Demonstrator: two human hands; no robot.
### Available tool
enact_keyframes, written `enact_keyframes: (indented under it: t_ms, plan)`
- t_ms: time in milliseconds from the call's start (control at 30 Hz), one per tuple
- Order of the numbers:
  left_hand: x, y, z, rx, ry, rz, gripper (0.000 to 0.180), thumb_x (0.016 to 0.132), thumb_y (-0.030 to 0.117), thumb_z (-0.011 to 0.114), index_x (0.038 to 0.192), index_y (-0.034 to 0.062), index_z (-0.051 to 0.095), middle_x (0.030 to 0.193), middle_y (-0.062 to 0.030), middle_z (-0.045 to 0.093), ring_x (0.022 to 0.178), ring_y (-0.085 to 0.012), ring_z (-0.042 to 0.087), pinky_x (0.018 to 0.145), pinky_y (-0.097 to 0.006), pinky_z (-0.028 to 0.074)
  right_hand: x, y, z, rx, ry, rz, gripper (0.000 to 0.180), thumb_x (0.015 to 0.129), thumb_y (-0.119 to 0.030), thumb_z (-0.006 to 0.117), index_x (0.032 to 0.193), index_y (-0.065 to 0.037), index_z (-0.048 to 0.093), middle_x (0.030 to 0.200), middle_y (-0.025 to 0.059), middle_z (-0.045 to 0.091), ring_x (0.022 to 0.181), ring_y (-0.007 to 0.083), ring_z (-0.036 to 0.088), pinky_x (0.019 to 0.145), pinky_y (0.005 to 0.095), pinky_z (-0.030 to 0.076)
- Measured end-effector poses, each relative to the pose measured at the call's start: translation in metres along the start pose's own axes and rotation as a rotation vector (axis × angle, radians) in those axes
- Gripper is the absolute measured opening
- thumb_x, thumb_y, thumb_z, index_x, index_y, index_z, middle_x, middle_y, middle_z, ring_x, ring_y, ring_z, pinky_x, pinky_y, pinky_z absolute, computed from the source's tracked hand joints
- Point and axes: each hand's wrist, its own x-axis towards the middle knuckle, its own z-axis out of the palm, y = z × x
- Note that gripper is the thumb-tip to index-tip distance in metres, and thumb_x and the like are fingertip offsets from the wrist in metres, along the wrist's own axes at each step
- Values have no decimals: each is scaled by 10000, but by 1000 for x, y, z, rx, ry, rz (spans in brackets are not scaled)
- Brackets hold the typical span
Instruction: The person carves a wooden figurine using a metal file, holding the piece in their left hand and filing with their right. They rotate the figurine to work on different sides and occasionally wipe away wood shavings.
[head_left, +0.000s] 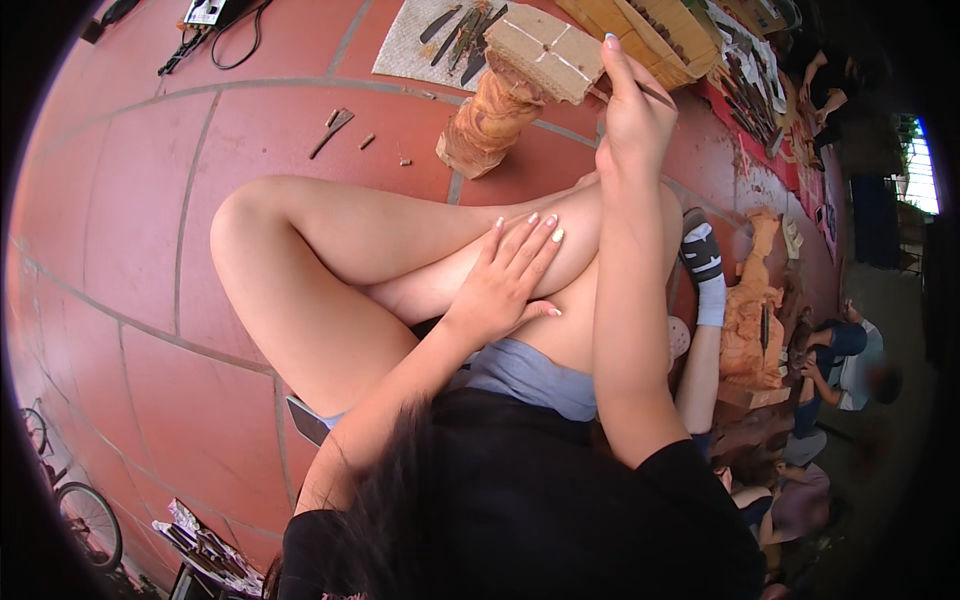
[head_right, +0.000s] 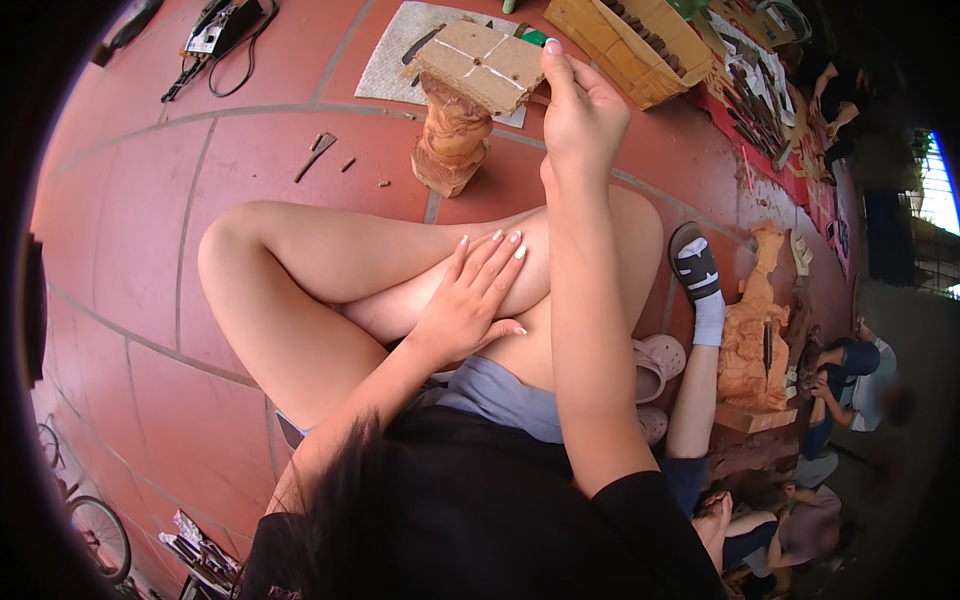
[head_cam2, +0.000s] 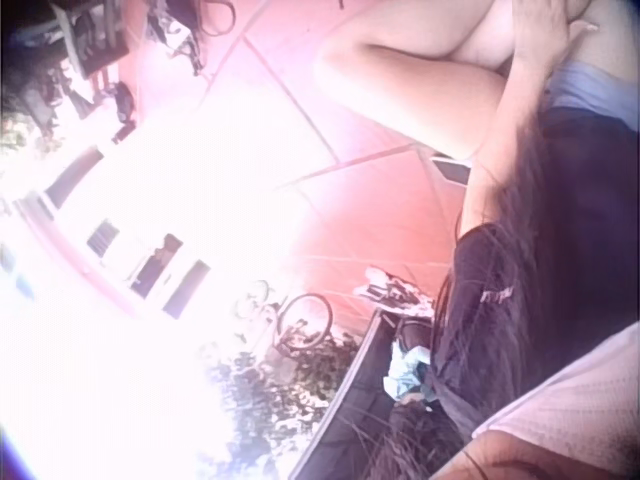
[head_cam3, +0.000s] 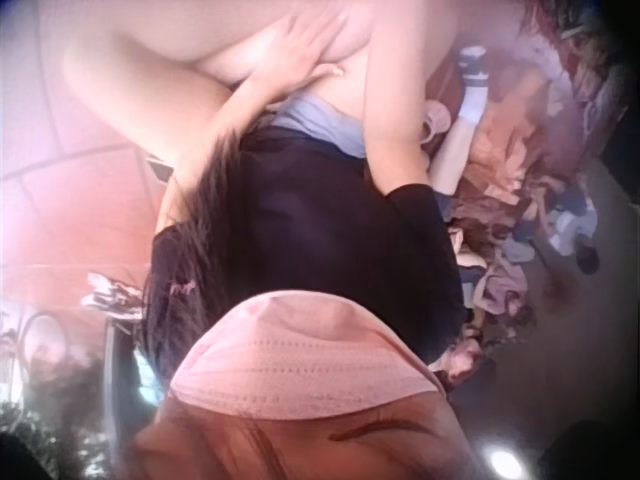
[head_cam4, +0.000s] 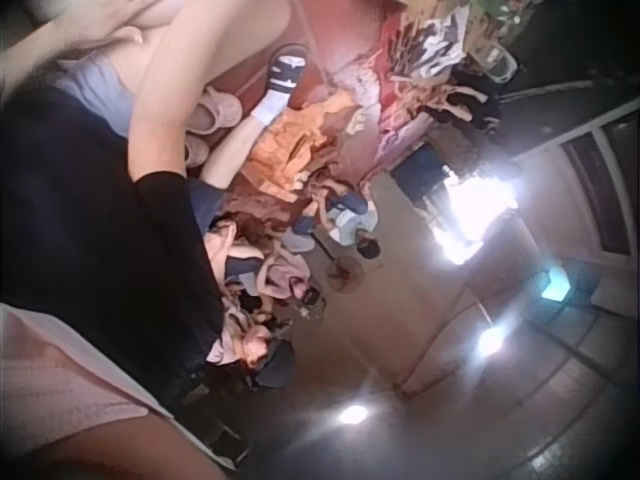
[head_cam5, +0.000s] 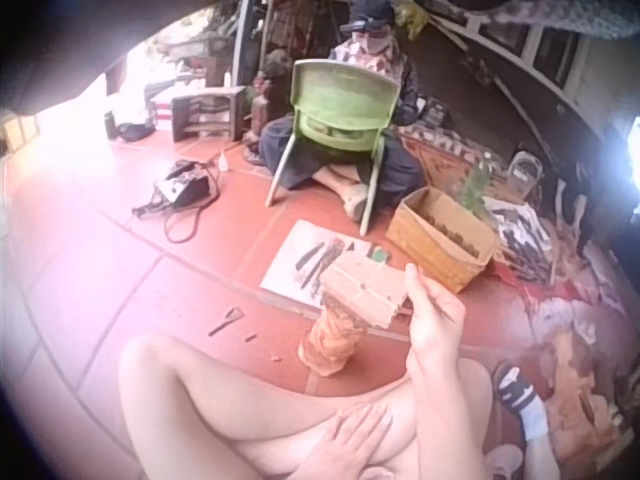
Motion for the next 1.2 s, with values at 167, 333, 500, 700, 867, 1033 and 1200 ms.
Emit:
enact_keyframes:
  t_ms: [167,333,500,700,867,1033,1200]
  plan:
    - [-16,-53,-46,488,-79,-204,955,820,769,369,1446,50,420,1453,-190,440,1406,-310,334,1210,-517,108,10,5,0,-121,27,-82,339,886,-259,742,980,67,729,840,17,677,784,70,566,725,216,448]
    - [-9,-96,-125,708,-67,-562,699,878,636,518,1051,-20,688,1069,-188,678,1123,-325,583,1123,-537,279,8,2,-1,-133,56,-90,343,890,-278,737,982,53,734,767,-19,639,710,56,532,647,216,435]
    - [-11,-112,-153,713,-52,-733,658,918,613,486,1077,7,687,1108,-152,679,1134,-292,593,1141,-517,241,3,1,2,-129,19,-73,318,903,-270,723,966,41,738,745,-25,627,706,56,534,646,216,438]
    - [-1,-76,-103,-771,135,-562,748,985,583,405,1476,25,316,1357,-191,540,1200,-309,569,1023,-437,432,-4,-6,-3,-89,-189,-9,312,929,-243,693,1017,55,715,803,-3,658,752,68,565,720,215,454]
    - [12,-26,-90,-1815,19,-950,929,954,714,227,1457,-67,258,1345,-268,511,1151,-341,602,929,-461,536,-21,-18,-41,13,-516,193,306,983,-237,599,1016,58,674,1023,148,706,943,179,668,878,288,511]
    - [-5,25,-83,-2427,-85,-747,889,958,684,306,1481,-32,248,1411,-228,466,1254,-367,528,999,-501,496,-86,-42,-73,-137,-618,127,270,969,-193,624,1028,67,667,951,147,727,884,161,677,801,279,525]
    - [-16,35,-91,-2323,-39,-932,659,1011,503,418,1428,-3,350,1354,-188,516,1251,-296,534,990,-483,514,-124,-37,-111,-274,-648,81,238,954,-165,637,998,66,676,975,158,725,880,180,683,787,305,537]
